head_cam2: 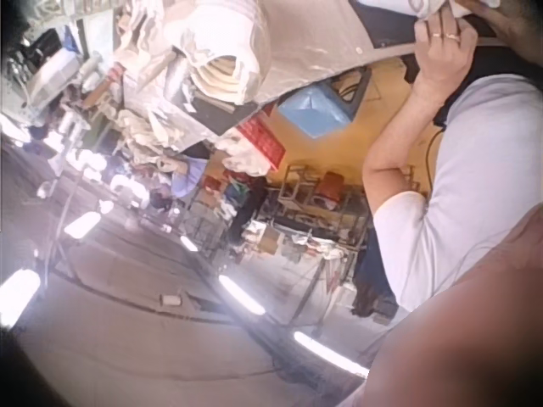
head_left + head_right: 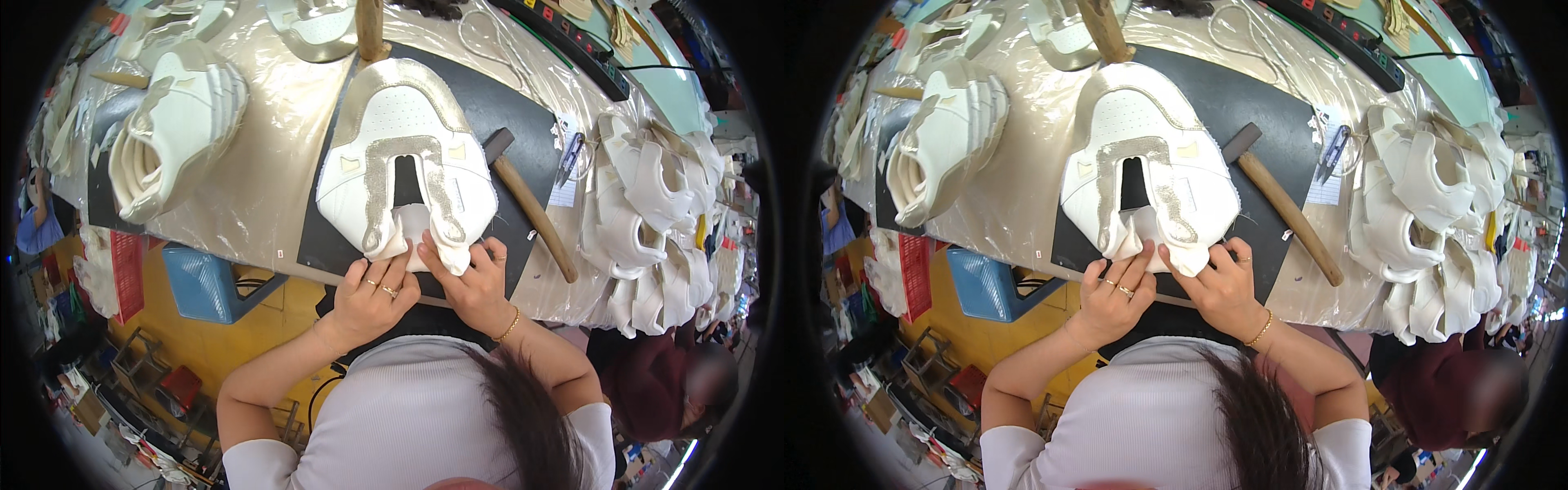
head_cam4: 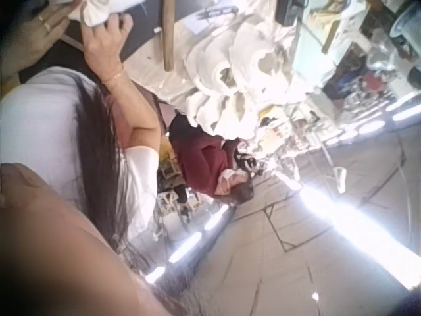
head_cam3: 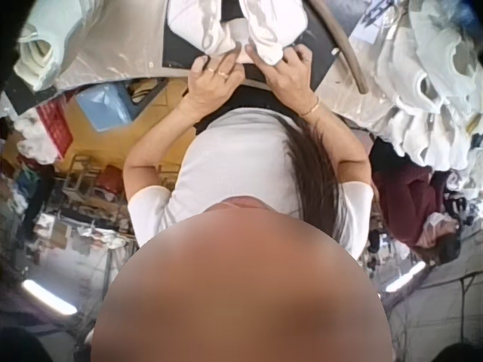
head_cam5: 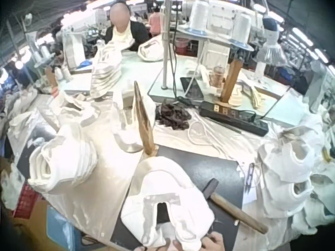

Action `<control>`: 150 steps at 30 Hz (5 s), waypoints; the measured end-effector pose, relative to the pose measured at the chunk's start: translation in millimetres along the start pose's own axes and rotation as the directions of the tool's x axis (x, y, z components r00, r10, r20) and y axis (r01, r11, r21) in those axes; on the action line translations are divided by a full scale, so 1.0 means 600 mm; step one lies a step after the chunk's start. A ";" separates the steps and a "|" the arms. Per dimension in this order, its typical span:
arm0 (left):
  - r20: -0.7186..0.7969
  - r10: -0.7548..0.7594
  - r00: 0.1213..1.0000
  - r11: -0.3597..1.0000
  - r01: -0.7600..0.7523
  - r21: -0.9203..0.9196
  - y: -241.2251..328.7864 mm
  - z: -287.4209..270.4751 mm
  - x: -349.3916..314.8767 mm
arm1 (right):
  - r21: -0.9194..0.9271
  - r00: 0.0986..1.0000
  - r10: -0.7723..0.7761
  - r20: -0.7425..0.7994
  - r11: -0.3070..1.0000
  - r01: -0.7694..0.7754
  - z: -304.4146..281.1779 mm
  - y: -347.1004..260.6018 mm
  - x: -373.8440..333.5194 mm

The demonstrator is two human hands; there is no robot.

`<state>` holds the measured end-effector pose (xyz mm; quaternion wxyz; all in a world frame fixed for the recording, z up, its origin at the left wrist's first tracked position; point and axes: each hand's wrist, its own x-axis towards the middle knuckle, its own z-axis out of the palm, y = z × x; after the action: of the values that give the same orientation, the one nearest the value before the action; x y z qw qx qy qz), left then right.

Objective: The person repeatedly shapes white shoe uppers by hand and with a wooden mallet. They press the material into a curved form, tap it to set the shape, and inspect the edges before moving to the next piece.

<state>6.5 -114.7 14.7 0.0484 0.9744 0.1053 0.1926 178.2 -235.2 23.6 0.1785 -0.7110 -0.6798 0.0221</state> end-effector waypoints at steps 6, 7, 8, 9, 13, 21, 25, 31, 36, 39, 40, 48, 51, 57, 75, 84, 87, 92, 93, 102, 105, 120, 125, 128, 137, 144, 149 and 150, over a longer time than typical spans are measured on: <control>0.018 0.005 1.000 0.998 -0.005 -0.055 -0.007 0.003 -0.002 | -0.040 0.972 0.058 0.228 0.998 -0.051 -0.010 -0.013 -0.015; 0.028 0.003 1.000 0.998 -0.001 -0.066 -0.009 0.003 -0.003 | -0.011 0.966 0.074 0.249 0.997 -0.074 -0.009 -0.014 -0.018; 0.033 0.009 0.999 0.997 -0.006 -0.083 -0.011 0.003 -0.003 | -0.007 0.969 0.084 0.230 0.996 -0.085 -0.007 -0.015 -0.019; 0.040 0.003 0.999 0.995 0.001 -0.099 -0.013 0.003 -0.003 | -0.003 0.973 0.093 0.210 0.996 -0.094 -0.005 -0.016 -0.019; 0.063 0.009 0.998 0.989 0.001 -0.151 -0.020 0.001 -0.003 | -0.022 0.979 0.121 0.162 0.993 -0.119 0.008 -0.019 -0.014; 0.076 -0.021 0.997 0.984 0.034 -0.176 -0.021 0.002 -0.005 | 0.302 0.908 0.403 0.116 0.856 -0.419 0.029 -0.023 -0.007; 0.102 0.007 0.995 0.980 0.013 -0.198 -0.029 -0.003 0.003 | 0.308 0.903 0.418 0.097 0.851 -0.426 0.032 -0.022 0.000; 0.104 -0.001 0.995 0.972 0.025 -0.234 -0.037 -0.005 0.020 | 0.290 0.902 0.423 0.086 0.856 -0.429 0.030 -0.019 0.012; 0.131 -0.004 0.991 0.966 0.038 -0.257 -0.036 -0.006 0.018 | 0.130 0.902 0.396 0.170 0.899 -0.419 0.033 -0.028 -0.009; 0.166 0.003 0.986 0.965 0.040 -0.259 -0.035 -0.011 0.018 | 0.294 0.863 0.448 0.232 0.814 -0.501 0.038 -0.031 -0.024; 0.167 0.029 0.986 0.941 0.029 -0.339 -0.035 -0.012 0.020 | 0.182 0.897 0.407 0.171 0.882 -0.435 0.040 -0.031 -0.027; -0.050 -0.059 0.997 0.969 0.045 -0.242 -0.017 -0.001 0.034 | -0.040 1.000 -0.011 0.027 0.999 0.012 0.023 0.003 0.000; -0.086 -0.045 0.995 0.984 0.030 -0.174 -0.014 0.006 0.035 | 0.022 0.978 -0.016 0.209 1.000 0.011 0.011 0.018 0.046; -0.057 -0.104 0.993 0.992 0.099 -0.075 0.016 0.025 0.055 | 0.049 0.936 0.128 0.328 0.987 -0.153 -0.006 0.027 0.093; -0.877 -0.244 0.413 0.030 -0.901 -0.433 0.105 -0.342 0.110 | -0.099 0.994 0.040 0.102 0.995 -0.030 0.019 0.026 0.075; -0.829 -0.247 0.501 -0.232 -0.862 -0.451 0.114 -0.307 0.119 | -0.089 0.996 0.050 0.069 0.995 -0.044 0.018 0.022 0.074; -0.804 -0.287 0.520 -0.263 -0.850 -0.456 0.118 -0.301 0.125 | -0.133 0.994 0.066 0.085 0.990 -0.054 0.021 0.020 0.074; -0.795 -0.320 0.515 -0.298 -0.851 -0.432 0.119 -0.293 0.134 | -0.142 0.998 0.052 0.024 0.989 -0.048 0.028 0.019 0.071; -0.798 -0.319 0.511 -0.308 -0.852 -0.422 0.116 -0.296 0.132 | -0.168 0.998 0.058 0.035 0.984 -0.051 0.029 0.019 0.071; -0.777 -0.256 0.575 -0.409 -0.793 -0.452 0.094 -0.280 0.153 | -0.108 0.997 0.072 0.039 0.992 -0.067 0.031 0.018 0.069; -0.734 -0.223 0.641 -0.440 -0.738 -0.511 0.088 -0.280 0.164 | -0.114 0.996 0.076 0.053 0.991 -0.070 0.029 0.016 0.070; -0.717 -0.238 0.655 -0.450 -0.728 -0.516 0.083 -0.254 0.168 | 0.085 0.996 -0.006 -0.086 0.996 0.014 0.014 0.036 0.049; -0.635 -0.163 0.756 -0.494 -0.619 -0.611 0.071 -0.262 0.159 | -0.003 0.990 -0.046 -0.135 0.999 0.047 0.001 0.037 0.037; -0.705 -0.184 0.685 -0.496 -0.684 -0.535 0.077 -0.254 0.159 | -0.109 0.981 -0.098 -0.165 0.991 0.080 -0.012 0.027 0.043; -0.668 -0.280 0.689 -0.455 -0.708 -0.539 0.096 -0.273 0.131 | -0.286 0.993 -0.114 -0.001 0.952 0.109 -0.001 -0.006 0.060; -0.733 -0.242 0.636 -0.467 -0.738 -0.486 0.085 -0.266 0.128 | -0.109 0.986 -0.165 -0.026 0.981 0.162 0.014 0.018 0.052; -0.755 -0.203 0.624 -0.478 -0.736 -0.479 0.101 -0.263 0.132 | 0.048 0.994 -0.111 0.022 0.993 0.109 0.014 0.013 0.047; -0.751 -0.231 0.619 -0.435 -0.756 -0.489 0.104 -0.258 0.138 | 0.041 0.995 -0.100 0.017 0.994 0.100 0.017 0.009 0.047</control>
<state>33.3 -148.9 196.1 0.6992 0.3528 -0.3890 0.4851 182.9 -205.2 18.4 0.1872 -0.6720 -0.7157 0.0337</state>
